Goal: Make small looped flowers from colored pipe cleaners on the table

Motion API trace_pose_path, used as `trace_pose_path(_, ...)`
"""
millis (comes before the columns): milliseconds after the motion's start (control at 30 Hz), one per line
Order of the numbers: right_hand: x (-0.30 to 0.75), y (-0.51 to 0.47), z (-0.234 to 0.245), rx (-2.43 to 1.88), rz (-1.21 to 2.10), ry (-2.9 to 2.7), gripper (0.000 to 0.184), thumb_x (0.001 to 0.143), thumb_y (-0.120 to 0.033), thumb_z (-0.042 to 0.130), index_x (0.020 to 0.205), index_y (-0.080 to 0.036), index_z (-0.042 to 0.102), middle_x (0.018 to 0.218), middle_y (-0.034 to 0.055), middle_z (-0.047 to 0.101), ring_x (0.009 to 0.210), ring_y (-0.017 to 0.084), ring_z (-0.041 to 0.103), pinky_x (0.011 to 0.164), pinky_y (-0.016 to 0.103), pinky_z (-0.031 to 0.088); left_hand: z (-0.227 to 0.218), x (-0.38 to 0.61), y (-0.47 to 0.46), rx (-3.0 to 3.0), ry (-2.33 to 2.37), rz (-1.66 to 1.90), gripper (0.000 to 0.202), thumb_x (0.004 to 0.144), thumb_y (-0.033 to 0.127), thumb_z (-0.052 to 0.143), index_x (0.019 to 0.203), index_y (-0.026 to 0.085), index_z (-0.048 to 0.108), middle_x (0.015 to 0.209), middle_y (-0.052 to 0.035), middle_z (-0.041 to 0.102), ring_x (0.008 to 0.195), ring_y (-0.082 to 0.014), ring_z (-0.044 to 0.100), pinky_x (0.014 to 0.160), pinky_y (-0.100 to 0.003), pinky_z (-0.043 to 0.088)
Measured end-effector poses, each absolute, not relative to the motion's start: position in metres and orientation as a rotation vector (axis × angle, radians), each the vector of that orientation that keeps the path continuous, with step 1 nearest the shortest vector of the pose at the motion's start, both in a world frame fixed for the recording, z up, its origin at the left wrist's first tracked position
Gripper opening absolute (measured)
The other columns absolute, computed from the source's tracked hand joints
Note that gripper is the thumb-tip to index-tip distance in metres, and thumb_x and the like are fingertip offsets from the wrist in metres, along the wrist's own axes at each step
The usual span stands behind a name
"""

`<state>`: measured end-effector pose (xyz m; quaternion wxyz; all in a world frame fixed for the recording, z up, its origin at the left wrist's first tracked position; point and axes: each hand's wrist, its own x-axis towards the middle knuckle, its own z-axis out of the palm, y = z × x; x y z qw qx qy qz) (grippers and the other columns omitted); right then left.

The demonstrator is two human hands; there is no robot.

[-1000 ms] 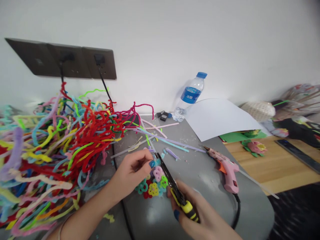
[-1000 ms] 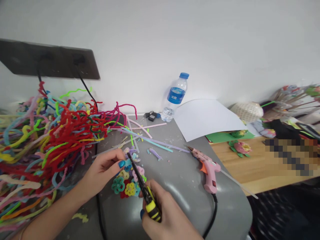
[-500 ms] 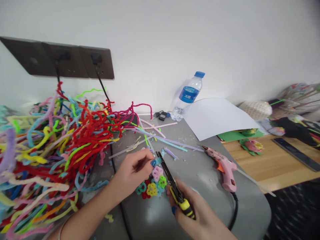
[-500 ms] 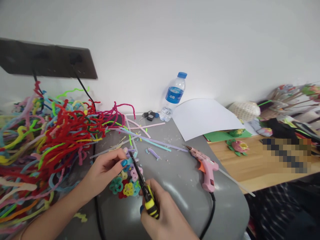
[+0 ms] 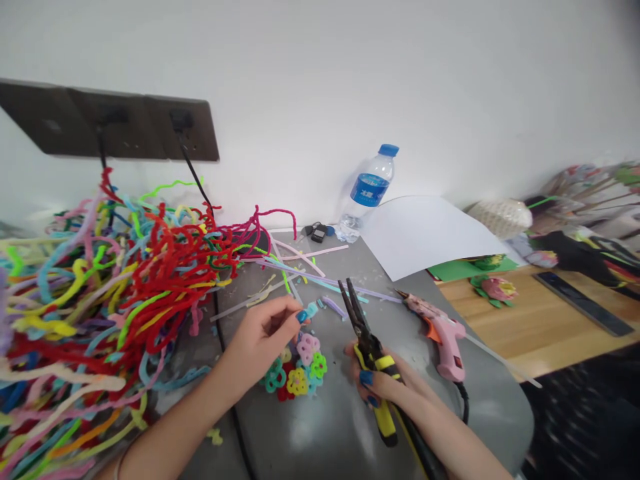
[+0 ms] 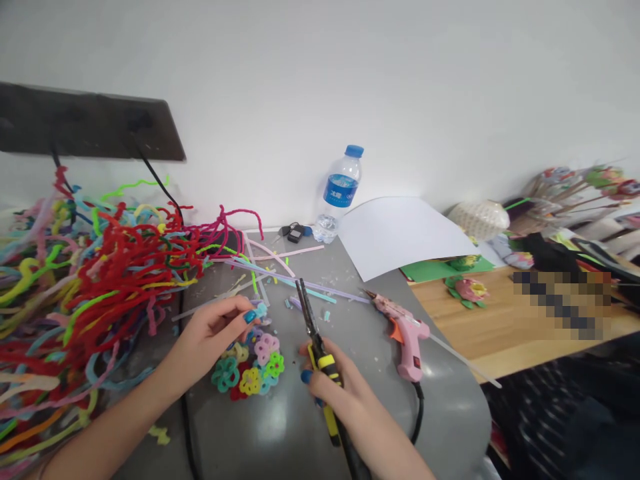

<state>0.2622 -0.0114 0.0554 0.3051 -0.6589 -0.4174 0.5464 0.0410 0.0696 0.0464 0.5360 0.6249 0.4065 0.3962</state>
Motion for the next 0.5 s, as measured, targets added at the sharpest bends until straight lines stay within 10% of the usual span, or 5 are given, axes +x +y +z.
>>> trace_pose_path(267, 0.256, 0.002, 0.049, -2.12, 0.893, -1.578, 0.042, 0.073, -0.043, 0.055, 0.108, -0.022, 0.05, 0.084, 0.0059, 0.07, 0.078, 0.029, 0.067, 0.069, 0.038, 0.048, 0.039, 0.022, 0.071, 1.892, 0.962, 1.214, 0.013, 0.092, 0.018, 0.056, 0.089, 0.017, 0.069, 0.07, -0.0005, 0.065, 0.06, -0.0112, 0.06, 0.056, -0.019, 0.047)
trace_pose_path(500, 0.26, 0.01, 0.008, -1.836, 0.292, -1.855, 0.037, 0.071, -0.027, 0.063, 0.107, -0.02, 0.058, 0.102, 0.0119, 0.06, 0.093, 0.032, 0.059, 0.083, 0.046, 0.048, 0.051, 0.001, 0.069, 2.669, 0.722, 1.536, 0.023, 0.093, 0.007, 0.058, 0.11, 0.019, 0.068, 0.079, -0.0041, 0.071, 0.069, -0.0126, 0.064, 0.067, -0.025, 0.051)
